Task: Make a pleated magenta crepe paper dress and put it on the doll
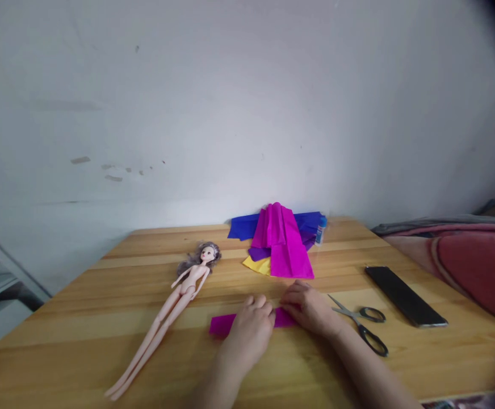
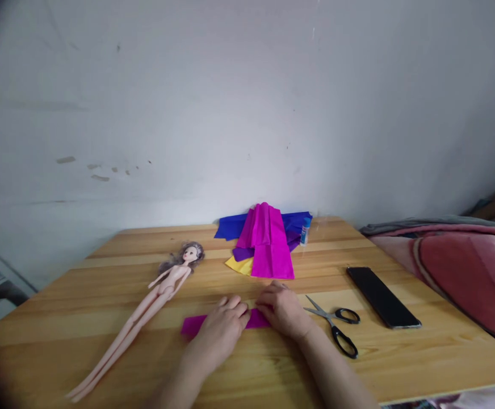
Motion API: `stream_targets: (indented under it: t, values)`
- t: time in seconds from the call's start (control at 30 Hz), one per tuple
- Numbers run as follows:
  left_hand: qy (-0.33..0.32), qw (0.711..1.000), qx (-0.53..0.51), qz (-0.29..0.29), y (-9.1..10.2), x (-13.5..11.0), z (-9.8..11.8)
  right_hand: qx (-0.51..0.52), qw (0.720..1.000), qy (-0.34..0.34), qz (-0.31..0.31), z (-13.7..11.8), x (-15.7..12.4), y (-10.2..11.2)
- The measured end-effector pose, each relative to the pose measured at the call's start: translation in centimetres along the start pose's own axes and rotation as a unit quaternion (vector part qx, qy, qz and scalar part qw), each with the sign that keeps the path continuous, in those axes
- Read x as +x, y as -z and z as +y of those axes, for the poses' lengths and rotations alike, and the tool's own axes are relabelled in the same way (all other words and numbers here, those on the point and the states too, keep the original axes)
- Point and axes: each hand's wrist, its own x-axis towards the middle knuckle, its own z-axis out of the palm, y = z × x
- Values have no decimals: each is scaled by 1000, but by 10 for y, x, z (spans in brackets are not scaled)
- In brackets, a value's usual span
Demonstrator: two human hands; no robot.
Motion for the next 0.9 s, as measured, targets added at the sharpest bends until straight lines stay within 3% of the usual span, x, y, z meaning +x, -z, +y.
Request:
stream_targets:
  t: [0.23,0.5,0.73,0.9]
  values:
    - [29,999,-37,0,-4,2,3,-17,998,-47,-37,0,5,-4]
    - [191,973,-124,-36,-8,11,-13,-28,997,-35,-64,-6,6,0]
    - [187,970,-149,-30,-14,8,-14,-10,999,-7,-35,-10,2,-1]
    - [176,973,-151,-27,-7,8,-10,-5,999,11,-39,-14,2,0]
